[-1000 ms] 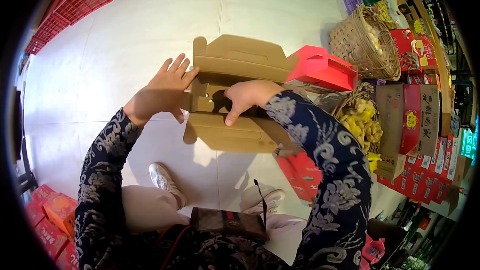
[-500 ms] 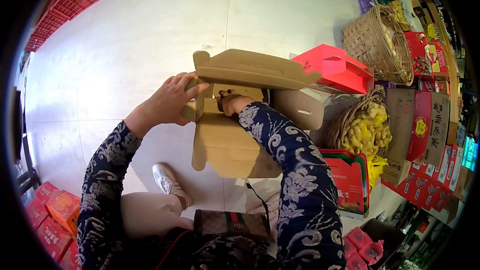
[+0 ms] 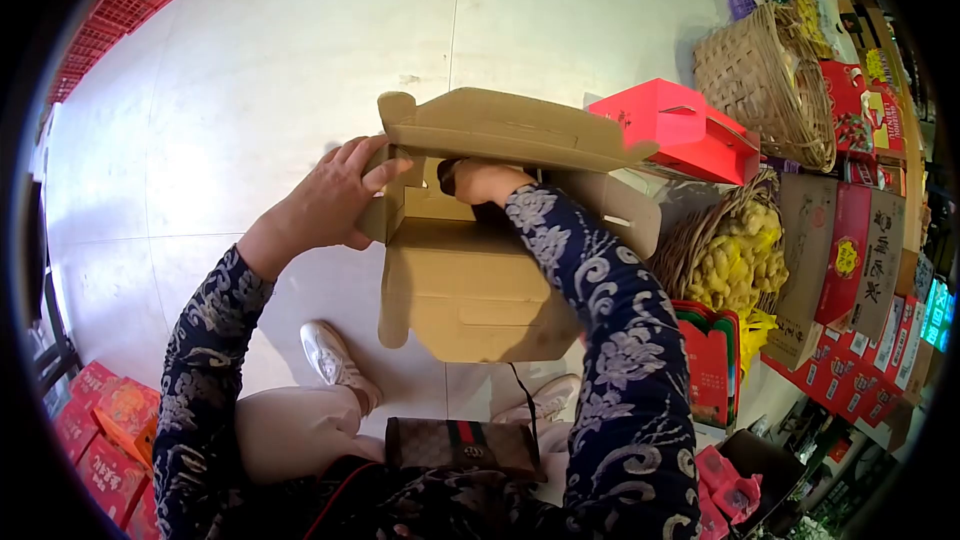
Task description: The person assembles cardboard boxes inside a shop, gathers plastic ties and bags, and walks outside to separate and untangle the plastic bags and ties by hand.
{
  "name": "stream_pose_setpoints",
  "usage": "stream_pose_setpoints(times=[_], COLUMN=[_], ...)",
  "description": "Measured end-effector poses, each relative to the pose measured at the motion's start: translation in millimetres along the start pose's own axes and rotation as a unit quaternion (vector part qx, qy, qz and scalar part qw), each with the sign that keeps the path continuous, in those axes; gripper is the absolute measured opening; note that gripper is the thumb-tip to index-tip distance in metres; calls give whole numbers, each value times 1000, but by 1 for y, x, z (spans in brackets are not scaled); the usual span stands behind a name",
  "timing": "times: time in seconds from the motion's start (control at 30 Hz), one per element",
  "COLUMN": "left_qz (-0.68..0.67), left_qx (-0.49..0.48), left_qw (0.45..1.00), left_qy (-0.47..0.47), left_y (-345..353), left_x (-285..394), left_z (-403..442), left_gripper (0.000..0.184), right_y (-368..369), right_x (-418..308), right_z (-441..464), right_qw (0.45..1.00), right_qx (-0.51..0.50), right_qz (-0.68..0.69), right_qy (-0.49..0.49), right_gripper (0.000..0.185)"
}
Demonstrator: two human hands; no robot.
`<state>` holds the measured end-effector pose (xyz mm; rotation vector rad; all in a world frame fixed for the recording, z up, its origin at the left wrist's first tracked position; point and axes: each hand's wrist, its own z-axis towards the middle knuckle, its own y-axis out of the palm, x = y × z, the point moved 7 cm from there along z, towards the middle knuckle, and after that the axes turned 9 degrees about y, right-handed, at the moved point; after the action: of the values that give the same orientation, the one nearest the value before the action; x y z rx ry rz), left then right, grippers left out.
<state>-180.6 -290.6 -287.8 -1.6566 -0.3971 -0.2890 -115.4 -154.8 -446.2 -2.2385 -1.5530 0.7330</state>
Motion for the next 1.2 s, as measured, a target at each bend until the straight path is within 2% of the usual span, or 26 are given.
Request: stream_pose_setpoints(times=[0.07, 0.2, 0.33, 0.43, 0.53, 0.63, 0.77, 0.87, 0.9, 0.97, 1.07, 1.17, 1.2], left_qz=[-5, -1, 3, 3, -1, -12, -18, -10, -7, -24, -31, -31, -31], left_qx=[-9, -19, -13, -7, -8, -6, 4, 6, 5, 2, -21, -43, -49], left_qw=[1000, 1000, 1000, 1000, 1000, 1000, 1000, 1000, 1000, 1000, 999, 998, 998], left_qy=[-10, -16, -6, -3, -5, -8, 0, 7, 9, 0, -19, -32, -34], left_y=[1, 1, 2, 2, 3, 1, 0, 0, 0, 2, 6, 7, 8], left_x=[-1, -2, -1, -2, 1, 0, 1, 0, 0, -3, -3, -4, -4], left_z=[0, 0, 0, 1, 2, 3, 1, 2, 2, 0, -1, 1, 0], left_gripper=[95, 94, 93, 94, 95, 95, 94, 91, 90, 95, 98, 100, 100], right_y=[-13, 12, 23, 13, 14, 22, 28, 52, 51, 51, 58, 48, 46], right_x=[6, 43, 63, 67, 45, 35, 31, 35, 43, 52, 62, 51, 46], right_z=[-22, -26, -25, -26, -23, -7, 9, 46, 44, 30, 30, 14, 19], right_qw=[998, 984, 984, 986, 999, 999, 997, 1000, 993, 940, 890, 876, 908], right_qx=[-34, -105, -88, -15, 30, 44, -7, -26, -23, -13, -77, -29, -19], right_qz=[-29, -77, -76, -43, 1, 14, 23, 9, 100, 277, 334, 387, 349], right_qy=[50, 118, 135, 161, 22, 21, 68, -1, 66, 197, 302, 287, 229], right_gripper=[41, 43, 40, 39, 41, 40, 32, 31, 32, 35, 44, 44, 44])
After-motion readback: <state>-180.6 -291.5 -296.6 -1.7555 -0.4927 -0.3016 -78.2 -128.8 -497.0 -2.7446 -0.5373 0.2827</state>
